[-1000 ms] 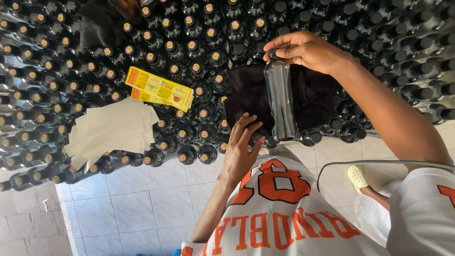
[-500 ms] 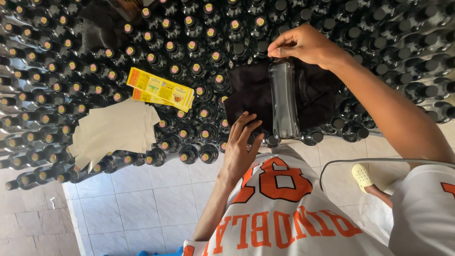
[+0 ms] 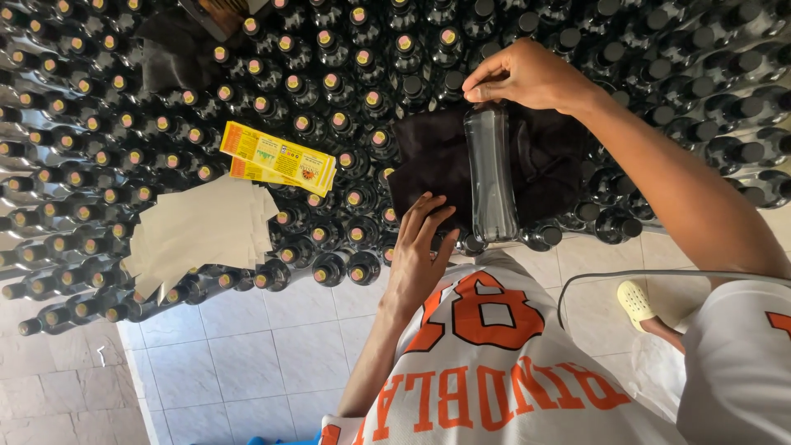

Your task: Manually peeling adhesive labels from a sheet and applying them to plastic bottles.

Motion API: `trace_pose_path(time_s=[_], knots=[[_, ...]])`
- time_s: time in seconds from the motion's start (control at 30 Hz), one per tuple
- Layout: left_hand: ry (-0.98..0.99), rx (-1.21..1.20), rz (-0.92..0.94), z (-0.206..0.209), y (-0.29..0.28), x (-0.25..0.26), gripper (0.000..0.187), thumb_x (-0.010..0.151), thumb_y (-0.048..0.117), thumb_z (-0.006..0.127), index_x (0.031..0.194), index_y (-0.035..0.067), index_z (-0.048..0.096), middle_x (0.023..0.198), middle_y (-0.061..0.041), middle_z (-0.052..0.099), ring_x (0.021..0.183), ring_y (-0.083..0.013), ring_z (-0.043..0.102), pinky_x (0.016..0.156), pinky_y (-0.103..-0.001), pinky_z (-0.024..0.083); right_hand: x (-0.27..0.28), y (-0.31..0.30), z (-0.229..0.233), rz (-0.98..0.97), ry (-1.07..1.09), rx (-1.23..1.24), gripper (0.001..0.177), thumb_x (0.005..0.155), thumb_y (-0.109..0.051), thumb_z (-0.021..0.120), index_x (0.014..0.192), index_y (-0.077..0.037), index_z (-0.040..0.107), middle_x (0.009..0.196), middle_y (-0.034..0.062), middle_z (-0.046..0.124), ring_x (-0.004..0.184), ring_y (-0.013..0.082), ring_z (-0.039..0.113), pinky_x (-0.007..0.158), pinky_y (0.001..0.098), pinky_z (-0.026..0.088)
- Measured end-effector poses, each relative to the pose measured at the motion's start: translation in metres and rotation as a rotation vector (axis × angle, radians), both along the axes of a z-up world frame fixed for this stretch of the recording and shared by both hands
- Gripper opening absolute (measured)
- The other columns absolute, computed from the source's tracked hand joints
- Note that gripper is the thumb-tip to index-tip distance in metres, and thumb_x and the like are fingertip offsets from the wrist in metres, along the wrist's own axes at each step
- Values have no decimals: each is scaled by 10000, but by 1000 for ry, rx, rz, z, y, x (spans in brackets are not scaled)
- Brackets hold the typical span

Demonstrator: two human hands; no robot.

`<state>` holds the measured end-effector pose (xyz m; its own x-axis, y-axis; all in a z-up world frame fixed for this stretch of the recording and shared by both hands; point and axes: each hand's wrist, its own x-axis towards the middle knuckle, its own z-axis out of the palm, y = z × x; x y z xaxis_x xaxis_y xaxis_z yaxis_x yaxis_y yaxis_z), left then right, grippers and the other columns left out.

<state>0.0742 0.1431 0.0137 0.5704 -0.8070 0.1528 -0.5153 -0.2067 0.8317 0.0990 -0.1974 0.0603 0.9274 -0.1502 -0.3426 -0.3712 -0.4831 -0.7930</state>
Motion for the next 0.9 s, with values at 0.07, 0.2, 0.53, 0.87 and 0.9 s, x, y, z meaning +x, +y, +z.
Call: trace_pose_path(time_s=[0.07, 0.2, 0.53, 0.87, 0.9], knots=[[-7, -2, -1, 1, 0, 0, 327, 1129, 191, 634, 1429, 62, 642, 1528, -113, 592, 1557, -343, 475, 1276, -533, 459, 0, 1, 1, 7, -1, -19, 258, 1035, -216, 781, 1247, -69, 799, 1126, 106, 824, 1062, 205, 801, 1052, 325, 611], [114, -65, 14, 16, -4, 5, 341, 1133, 171, 631, 1455, 62, 612, 1532, -107, 591, 1568, -326, 484, 1290, -516, 456, -7, -1, -7, 32, -89, -112, 335, 1043, -218, 776, 1326, -39, 749, 1227, 152, 789, 1165, 296, 755, 1077, 441, 599], [1431, -875, -159, 55, -76, 16, 853, 1179, 708, 305, 1647, 18, 487, 1670, -282, 508, 1622, -409, 422, 1364, -598, 290, -115, 146, 47, -118, -347, 1028, 361, 1069, -236, 687, 1045, 115, 769, 794, 331, 803, 597, 360, 815, 554, 486, 714], [1334, -738, -117, 108, -93, -40, 785, 1209, 637, 145, 1736, 92, 350, 1747, -153, 425, 1632, -275, 383, 1383, -462, 296, -97, 174, 10, -661, -1083, -459, 405, 1196, -192, 528, 1096, 40, 845, 990, 108, 837, 930, 275, 772, 1249, 370, 446], [1208, -733, -169, 106, -92, -40, 800, 1195, 657, 139, 1745, 101, 304, 1762, -149, 368, 1649, -285, 334, 1398, -481, 265, -98, 185, 10, -368, -1041, -428, 448, 1207, -340, 384, 1409, 6, 585, 1417, 106, 532, 1315, 284, 463, 1310, 443, 212]])
